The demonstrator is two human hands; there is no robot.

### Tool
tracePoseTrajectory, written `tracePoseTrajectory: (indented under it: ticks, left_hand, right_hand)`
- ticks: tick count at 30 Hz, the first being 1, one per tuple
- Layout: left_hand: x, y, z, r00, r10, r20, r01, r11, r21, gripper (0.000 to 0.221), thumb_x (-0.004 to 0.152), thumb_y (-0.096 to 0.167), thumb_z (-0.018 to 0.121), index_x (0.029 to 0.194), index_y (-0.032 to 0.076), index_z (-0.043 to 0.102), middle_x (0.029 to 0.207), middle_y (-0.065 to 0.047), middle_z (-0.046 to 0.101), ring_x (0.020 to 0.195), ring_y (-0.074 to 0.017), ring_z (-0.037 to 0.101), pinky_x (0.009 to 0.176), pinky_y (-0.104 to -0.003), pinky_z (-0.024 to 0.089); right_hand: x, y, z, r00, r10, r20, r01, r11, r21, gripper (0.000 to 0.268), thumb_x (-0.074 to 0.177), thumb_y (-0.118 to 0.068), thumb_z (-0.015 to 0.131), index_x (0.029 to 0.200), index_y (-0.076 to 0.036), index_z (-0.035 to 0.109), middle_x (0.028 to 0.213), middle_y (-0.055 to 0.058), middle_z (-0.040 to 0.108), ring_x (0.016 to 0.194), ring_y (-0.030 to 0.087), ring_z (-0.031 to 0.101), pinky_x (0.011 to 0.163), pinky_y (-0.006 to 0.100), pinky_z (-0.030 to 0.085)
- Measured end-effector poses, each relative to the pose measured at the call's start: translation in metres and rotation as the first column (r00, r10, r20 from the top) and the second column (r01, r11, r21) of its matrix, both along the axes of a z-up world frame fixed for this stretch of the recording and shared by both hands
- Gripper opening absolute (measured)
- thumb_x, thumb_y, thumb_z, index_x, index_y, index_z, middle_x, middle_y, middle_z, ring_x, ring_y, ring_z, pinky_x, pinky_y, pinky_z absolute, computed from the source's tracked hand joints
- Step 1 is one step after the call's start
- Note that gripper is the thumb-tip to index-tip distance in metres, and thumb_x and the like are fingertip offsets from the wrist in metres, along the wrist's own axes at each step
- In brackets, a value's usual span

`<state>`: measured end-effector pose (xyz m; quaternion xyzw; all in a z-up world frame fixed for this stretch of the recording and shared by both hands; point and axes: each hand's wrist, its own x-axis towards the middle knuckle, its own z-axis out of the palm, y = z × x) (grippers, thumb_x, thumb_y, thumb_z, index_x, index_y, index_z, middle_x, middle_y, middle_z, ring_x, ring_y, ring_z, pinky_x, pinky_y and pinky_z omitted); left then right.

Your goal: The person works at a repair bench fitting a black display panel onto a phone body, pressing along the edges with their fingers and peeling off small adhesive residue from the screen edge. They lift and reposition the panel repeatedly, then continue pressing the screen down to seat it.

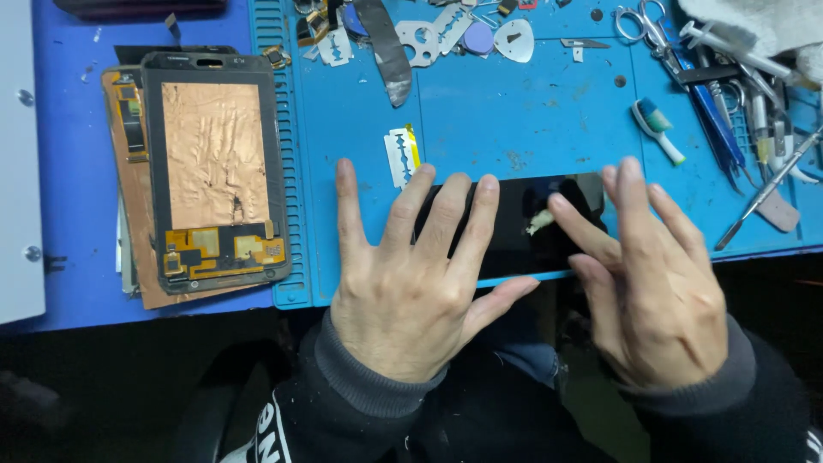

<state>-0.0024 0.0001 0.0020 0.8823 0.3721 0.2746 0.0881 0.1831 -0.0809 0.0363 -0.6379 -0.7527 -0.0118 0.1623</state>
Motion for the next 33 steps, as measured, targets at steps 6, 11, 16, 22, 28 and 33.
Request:
tracePoseTrajectory:
  ticks: [6, 11, 16, 22, 28, 33]
  left_hand:
    - [0.000, -0.001, 0.000, 1.000, 0.000, -0.007, 0.000, 1.000, 0.009, 0.077, 0.087, 0.059, 0.078, 0.137, 0.002, 0.065, 0.133, -0.015, 0.058, 0.129, -0.0339, 0.051, 0.115, -0.077, 0.017]
    - [-0.001, -0.001, -0.002, 1.000, 0.004, -0.008, -0.004, 1.000, 0.009, 0.077, 0.087, 0.061, 0.077, 0.137, 0.003, 0.065, 0.131, -0.015, 0.059, 0.129, -0.0346, 0.053, 0.115, -0.077, 0.016]
    - [-0.001, -0.002, -0.002, 1.000, -0.007, -0.004, 0.007, 1.000, 0.019, 0.076, 0.088, 0.059, 0.077, 0.137, 0.002, 0.064, 0.131, -0.016, 0.059, 0.129, -0.0353, 0.055, 0.115, -0.077, 0.017]
    - [-0.001, -0.002, -0.004, 0.999, 0.014, -0.030, -0.013, 0.999, 0.047, 0.077, 0.088, 0.063, 0.075, 0.137, 0.004, 0.065, 0.132, -0.014, 0.058, 0.129, -0.0342, 0.052, 0.115, -0.077, 0.017]
    - [0.000, -0.004, -0.003, 1.000, 0.010, -0.014, -0.009, 0.998, 0.059, 0.075, 0.089, 0.060, 0.075, 0.138, 0.004, 0.065, 0.133, -0.014, 0.057, 0.129, -0.0342, 0.052, 0.116, -0.075, 0.017]
    - [0.000, -0.003, -0.006, 0.999, 0.016, -0.028, -0.013, 0.997, 0.076, 0.077, 0.090, 0.062, 0.076, 0.138, 0.004, 0.065, 0.131, -0.014, 0.058, 0.128, -0.0342, 0.054, 0.117, -0.075, 0.015]
  right_hand:
    - [0.000, 0.012, -0.005, 0.999, 0.034, -0.017, -0.033, 0.998, 0.048, 0.075, 0.097, 0.008, 0.065, 0.152, 0.023, 0.017, 0.131, 0.027, 0.074, 0.144, 0.047, 0.058, 0.128, 0.054, 0.034]
    - [0.002, -0.006, -0.004, 1.000, 0.002, -0.014, -0.002, 1.000, -0.013, 0.078, 0.093, 0.006, 0.065, 0.154, 0.020, 0.020, 0.136, 0.022, 0.070, 0.144, 0.043, 0.055, 0.127, 0.055, 0.033]
    - [-0.001, 0.002, -0.009, 1.000, -0.012, 0.006, 0.012, 1.000, 0.013, 0.079, 0.095, 0.007, 0.066, 0.156, 0.019, 0.016, 0.132, 0.023, 0.074, 0.146, 0.045, 0.056, 0.129, 0.055, 0.032]
    - [0.003, -0.009, -0.008, 0.997, -0.039, -0.062, 0.037, 0.999, -0.032, 0.078, 0.092, 0.006, 0.065, 0.155, 0.018, 0.021, 0.129, 0.020, 0.072, 0.143, 0.040, 0.055, 0.128, 0.057, 0.031]
    - [0.002, 0.004, -0.011, 0.999, 0.022, 0.036, -0.025, 0.995, 0.096, 0.078, 0.100, -0.001, 0.071, 0.155, 0.019, 0.020, 0.137, 0.025, 0.074, 0.148, 0.044, 0.054, 0.129, 0.059, 0.032]
    - [0.005, -0.007, -0.003, 0.999, 0.011, -0.030, -0.012, 1.000, -0.019, 0.078, 0.092, 0.004, 0.065, 0.155, 0.020, 0.021, 0.128, 0.022, 0.073, 0.141, 0.039, 0.057, 0.128, 0.055, 0.031]
